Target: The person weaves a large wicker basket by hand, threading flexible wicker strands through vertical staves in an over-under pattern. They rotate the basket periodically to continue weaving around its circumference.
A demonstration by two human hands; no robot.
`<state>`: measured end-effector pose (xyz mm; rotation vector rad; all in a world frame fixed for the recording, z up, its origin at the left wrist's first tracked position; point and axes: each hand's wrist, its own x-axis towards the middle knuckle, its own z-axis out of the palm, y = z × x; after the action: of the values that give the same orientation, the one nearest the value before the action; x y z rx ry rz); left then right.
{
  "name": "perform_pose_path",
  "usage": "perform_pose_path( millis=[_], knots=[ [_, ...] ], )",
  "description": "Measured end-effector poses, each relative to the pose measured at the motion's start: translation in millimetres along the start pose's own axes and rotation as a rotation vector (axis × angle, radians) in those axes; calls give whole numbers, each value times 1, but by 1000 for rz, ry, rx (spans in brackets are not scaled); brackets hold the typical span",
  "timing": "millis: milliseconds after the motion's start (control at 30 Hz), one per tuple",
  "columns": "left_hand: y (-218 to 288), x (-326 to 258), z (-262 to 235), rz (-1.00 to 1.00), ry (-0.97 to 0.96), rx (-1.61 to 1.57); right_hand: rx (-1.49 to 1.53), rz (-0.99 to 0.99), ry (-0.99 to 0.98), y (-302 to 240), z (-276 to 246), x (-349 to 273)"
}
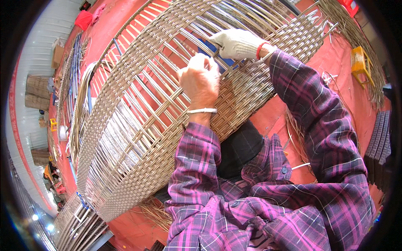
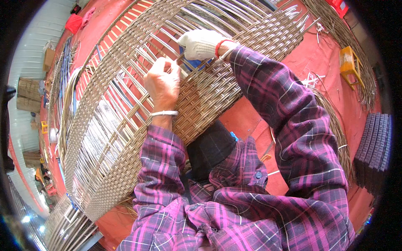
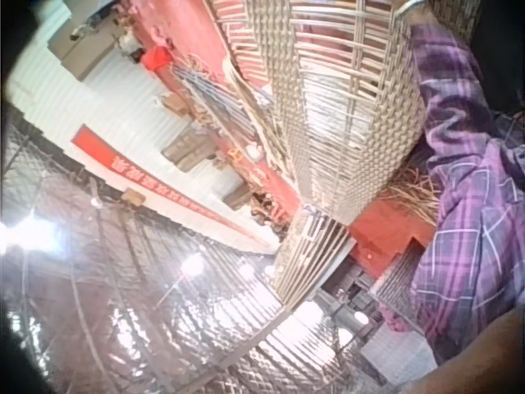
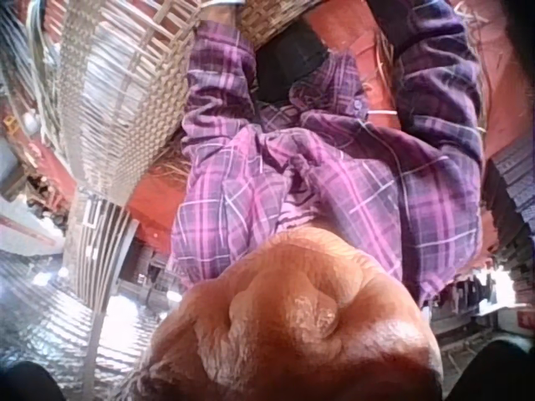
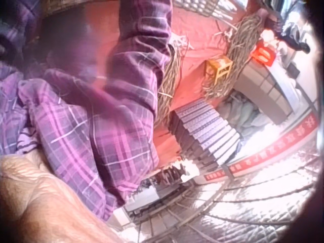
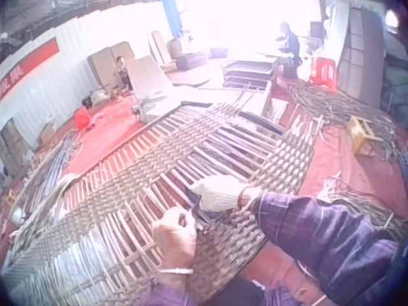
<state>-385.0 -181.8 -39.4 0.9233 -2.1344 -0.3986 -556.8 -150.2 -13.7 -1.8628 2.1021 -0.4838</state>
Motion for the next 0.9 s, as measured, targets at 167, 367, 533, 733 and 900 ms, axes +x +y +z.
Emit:
perform_pose_path(
  millis=[167, 367, 533, 733, 900],
  knots=[
    [6, 9, 16, -27, 8, 39, 360, -19, -224, 1, -24, -8],
    [-5, 2, -12, -74, 22, -215, 483, -37, -152, -15, -16, -16],
    [-35, -19, -56, -67, -56, -341, 402, -156, 81, -50, 18, -27],
    [-72, -45, -133, -245, -184, -317, 409, -220, 101, -116, 58, -28],
    [-70, -63, -133, -182, -132, -265, 374, -224, -45, -130, 47, -33]
  ],
)
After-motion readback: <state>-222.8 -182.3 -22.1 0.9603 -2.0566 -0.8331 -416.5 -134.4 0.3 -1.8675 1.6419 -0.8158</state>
